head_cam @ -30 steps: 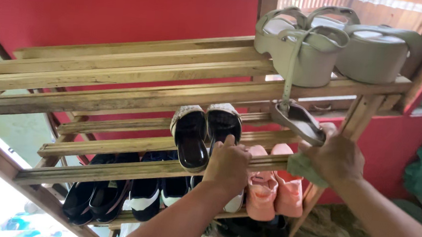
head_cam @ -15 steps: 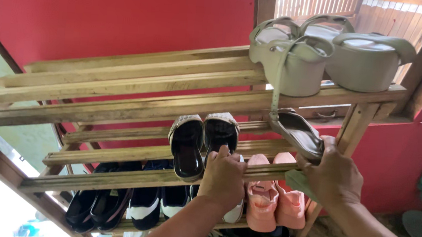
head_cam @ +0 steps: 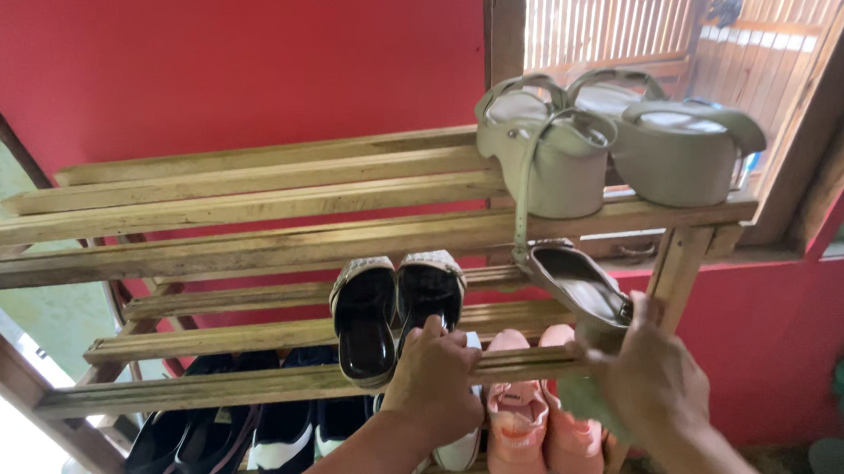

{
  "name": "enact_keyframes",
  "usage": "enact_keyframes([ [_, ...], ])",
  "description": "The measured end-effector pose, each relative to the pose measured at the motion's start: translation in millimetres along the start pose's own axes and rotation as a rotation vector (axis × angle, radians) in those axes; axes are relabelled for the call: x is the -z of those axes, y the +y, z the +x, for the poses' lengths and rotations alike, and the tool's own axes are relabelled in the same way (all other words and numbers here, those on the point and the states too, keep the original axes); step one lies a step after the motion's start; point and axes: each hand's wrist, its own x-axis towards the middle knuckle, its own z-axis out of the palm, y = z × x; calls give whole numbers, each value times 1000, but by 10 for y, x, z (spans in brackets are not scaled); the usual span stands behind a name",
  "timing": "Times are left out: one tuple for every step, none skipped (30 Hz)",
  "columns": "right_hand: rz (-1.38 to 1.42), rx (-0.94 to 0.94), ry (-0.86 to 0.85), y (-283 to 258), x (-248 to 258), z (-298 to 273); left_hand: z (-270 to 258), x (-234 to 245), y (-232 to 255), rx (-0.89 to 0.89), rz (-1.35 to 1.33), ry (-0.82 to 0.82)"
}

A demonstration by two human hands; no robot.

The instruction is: The person wipes several pairs of shoes on a wooden rack using a cloth. They handle each shoe individually, wiping the exterior surfaces before placing them back on the rack.

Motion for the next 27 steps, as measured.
enact_keyframes([
  [6,-17,-19,12,4,-79,-5,7,-10,-13,-22,28],
  [55,-9,45,50,1,-158,-4,1,-14,-24,-49,53],
  [103,0,109,94,-29,-234,2,-11,-23,-34,-76,78],
  [149,6,164,155,-98,-324,-32,-39,-34,-49,-111,99],
  [135,-47,78,211,-180,-376,-47,-60,-52,-64,-146,122],
  [120,-101,-9,267,-283,-425,-83,-83,-62,-76,-181,143],
  [104,-156,-95,330,-389,-458,-145,-110,-49,-114,-190,275],
  [158,-139,-157,366,-496,-440,-185,-113,-34,-153,-192,415],
  [211,-123,-219,401,-605,-414,-225,-101,-13,-192,-192,555],
  [267,-98,-284,415,-725,-373,-282,-79,8,-148,-254,496],
  [381,-141,-325,409,-849,-316,-361,-66,54,-104,-317,437],
  [493,-181,-378,385,-990,-282,-466,-52,89,-51,-377,376],
  [603,-223,-432,354,-1129,-263,-558,-64,167,6,-459,357],
  [787,-284,-513,311,-1265,-263,-662,-76,231,70,-539,340],
  [898,-339,-577,267,-1379,-269,-752,-73,242,-20,-511,290],
  [976,-401,-628,229,-1470,-291,-851,-86,263,-103,-483,238],
  [995,-431,-692,158,-1560,-329,-953,-93,245,-186,-457,185],
  [1015,-467,-747,84,-1630,-373,-1061,-102,200,-129,-488,164],
  [1011,-492,-812,-10,-1694,-445,-1170,-115,152,-72,-521,144],
  [1000,-500,-886,-143,-1738,-512,-1274,-118,91,-20,-549,128],
  [988,-505,-959,-276,-1768,-608,-1389,-119,22,-8,-532,151],
  [964,-508,-1027,-435,-1789,-687,-1500,-119,-64,-1,-513,175],
  [930,-503,-1096,-585,-1807,-787,-1617,-124,-149,5,-493,198],
  [894,-505,-1159,-712,-1823,-900,-1748,-134,-229,-43,-334,204],
  [852,-504,-1217,-824,-1836,-1012,-1890,-138,-316,-89,-174,204],
  [817,-504,-1267,-931,-1847,-1103,-2014,-143,-398,-141,-14,201],
  [780,-498,-1310,-1019,-1858,-1193,-2126,-152,-463,-23,-124,198],
])
